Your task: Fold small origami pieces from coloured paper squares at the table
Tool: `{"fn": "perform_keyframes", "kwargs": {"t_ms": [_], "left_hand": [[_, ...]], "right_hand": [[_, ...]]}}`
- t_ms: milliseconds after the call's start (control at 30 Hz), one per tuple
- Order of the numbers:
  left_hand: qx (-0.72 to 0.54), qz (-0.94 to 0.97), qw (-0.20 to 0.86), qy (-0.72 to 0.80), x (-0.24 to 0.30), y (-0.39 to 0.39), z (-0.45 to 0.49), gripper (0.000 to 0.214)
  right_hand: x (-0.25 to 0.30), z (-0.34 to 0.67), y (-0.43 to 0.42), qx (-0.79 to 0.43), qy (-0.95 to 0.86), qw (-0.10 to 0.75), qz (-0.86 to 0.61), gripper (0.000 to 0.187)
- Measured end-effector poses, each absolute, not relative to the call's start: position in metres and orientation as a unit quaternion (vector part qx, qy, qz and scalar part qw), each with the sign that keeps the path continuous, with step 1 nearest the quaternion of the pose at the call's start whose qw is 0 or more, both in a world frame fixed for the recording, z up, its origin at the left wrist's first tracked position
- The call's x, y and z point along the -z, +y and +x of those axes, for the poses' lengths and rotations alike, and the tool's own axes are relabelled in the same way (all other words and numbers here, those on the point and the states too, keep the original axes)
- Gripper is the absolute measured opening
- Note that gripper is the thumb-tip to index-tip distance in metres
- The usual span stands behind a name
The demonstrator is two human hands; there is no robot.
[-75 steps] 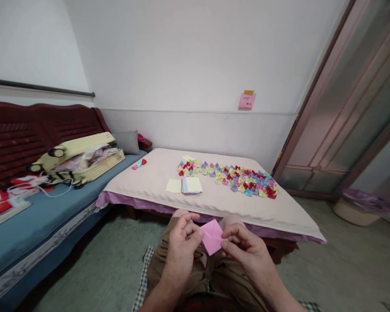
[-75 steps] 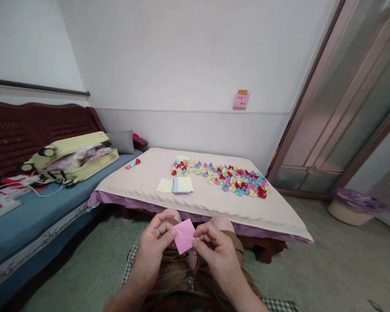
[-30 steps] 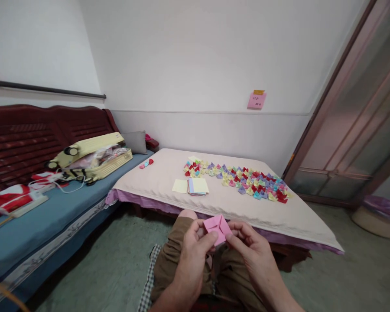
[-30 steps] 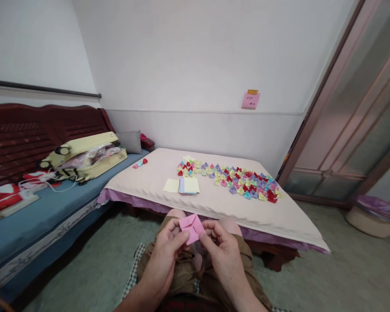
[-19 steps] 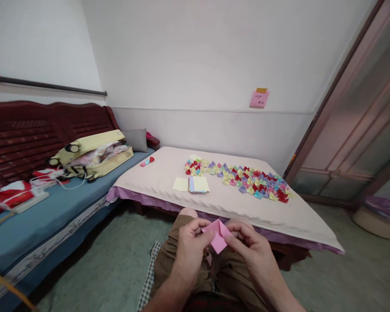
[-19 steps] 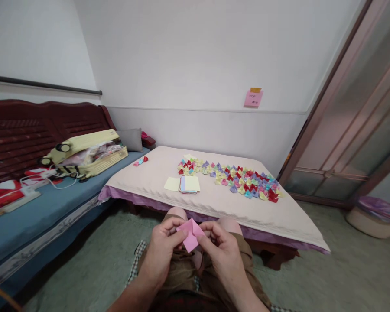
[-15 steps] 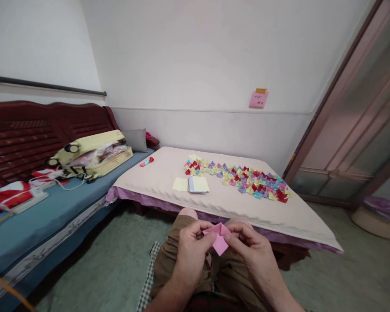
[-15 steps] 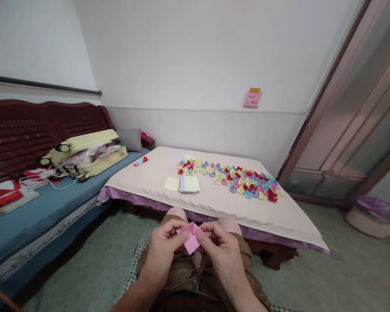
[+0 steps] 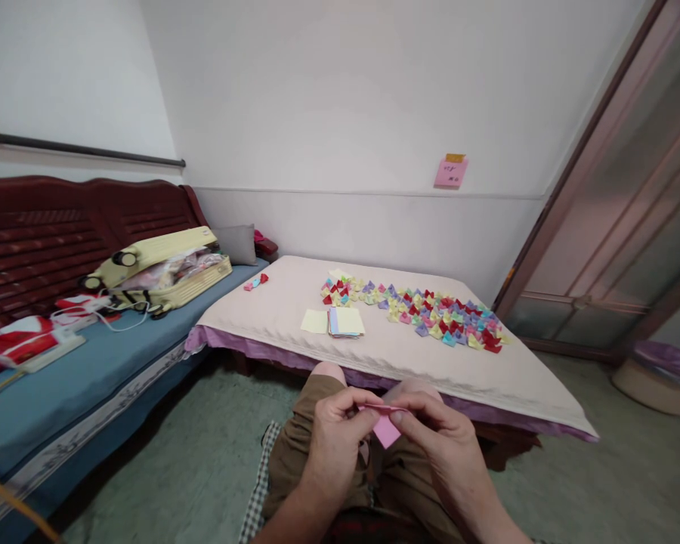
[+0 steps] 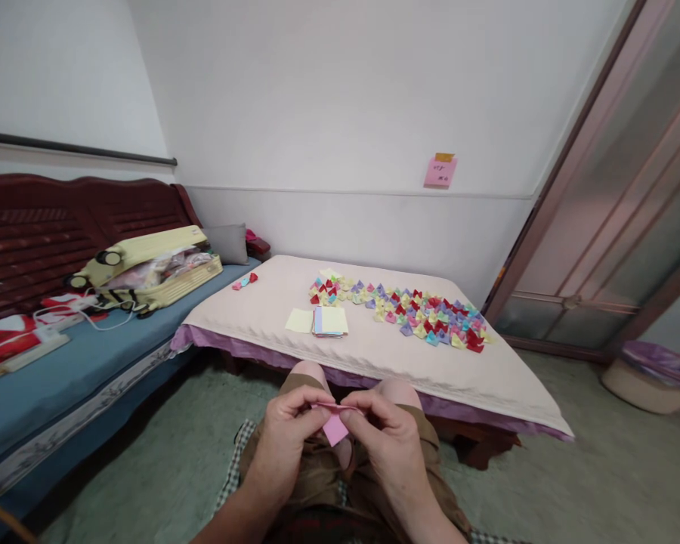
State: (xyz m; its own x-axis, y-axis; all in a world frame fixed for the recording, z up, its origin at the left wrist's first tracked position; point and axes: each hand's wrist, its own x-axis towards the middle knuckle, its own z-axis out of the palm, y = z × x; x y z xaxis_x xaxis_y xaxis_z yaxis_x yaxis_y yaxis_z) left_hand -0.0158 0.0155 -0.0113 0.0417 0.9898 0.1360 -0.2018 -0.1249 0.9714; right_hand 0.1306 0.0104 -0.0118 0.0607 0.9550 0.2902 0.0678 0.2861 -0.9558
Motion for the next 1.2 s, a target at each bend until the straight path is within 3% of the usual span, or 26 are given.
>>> {"fn": "perform_keyframes", "kwargs": {"t_ms": [233, 500, 667, 833, 933, 1100, 1200], "left_hand": [[-0.599, 0.524, 0.525, 0.303, 0.014, 0.018, -0.023, 0.022], [-0.561, 0.568, 0.515, 0.311, 0.002, 0.015, -0.027, 0.019], [-0.587, 0.509, 0.528, 0.343, -0.001, 0.012, -0.019, 0.027], [-0.601, 0.528, 0.485, 0.352, 0.004, 0.007, -0.020, 0.030], [-0.589, 0.559, 0.468, 0.350, 0.006, 0.004, -0.021, 0.028], [-0.567, 0.562, 0.487, 0.354, 0.002, 0.007, -0.022, 0.036], [-0.532, 0.632, 0.457, 0.329, -0.002, 0.011, -0.025, 0.022]], "right_hand": [[-0.004, 0.141, -0.003, -0.350, -0.687, 0.535, -0.346, 0.018], [-0.013, 0.145, -0.003, -0.241, -0.746, 0.525, -0.331, 0.025], [-0.011, 0.148, -0.007, -0.253, -0.753, 0.513, -0.324, 0.025], [-0.009, 0.150, -0.011, -0.232, -0.704, 0.532, -0.409, 0.023], [-0.012, 0.147, -0.010, -0.227, -0.717, 0.515, -0.411, 0.006], [-0.015, 0.143, -0.010, -0.218, -0.732, 0.515, -0.389, 0.015], [-0.014, 0.144, -0.011, -0.221, -0.733, 0.516, -0.384, 0.014]]}}
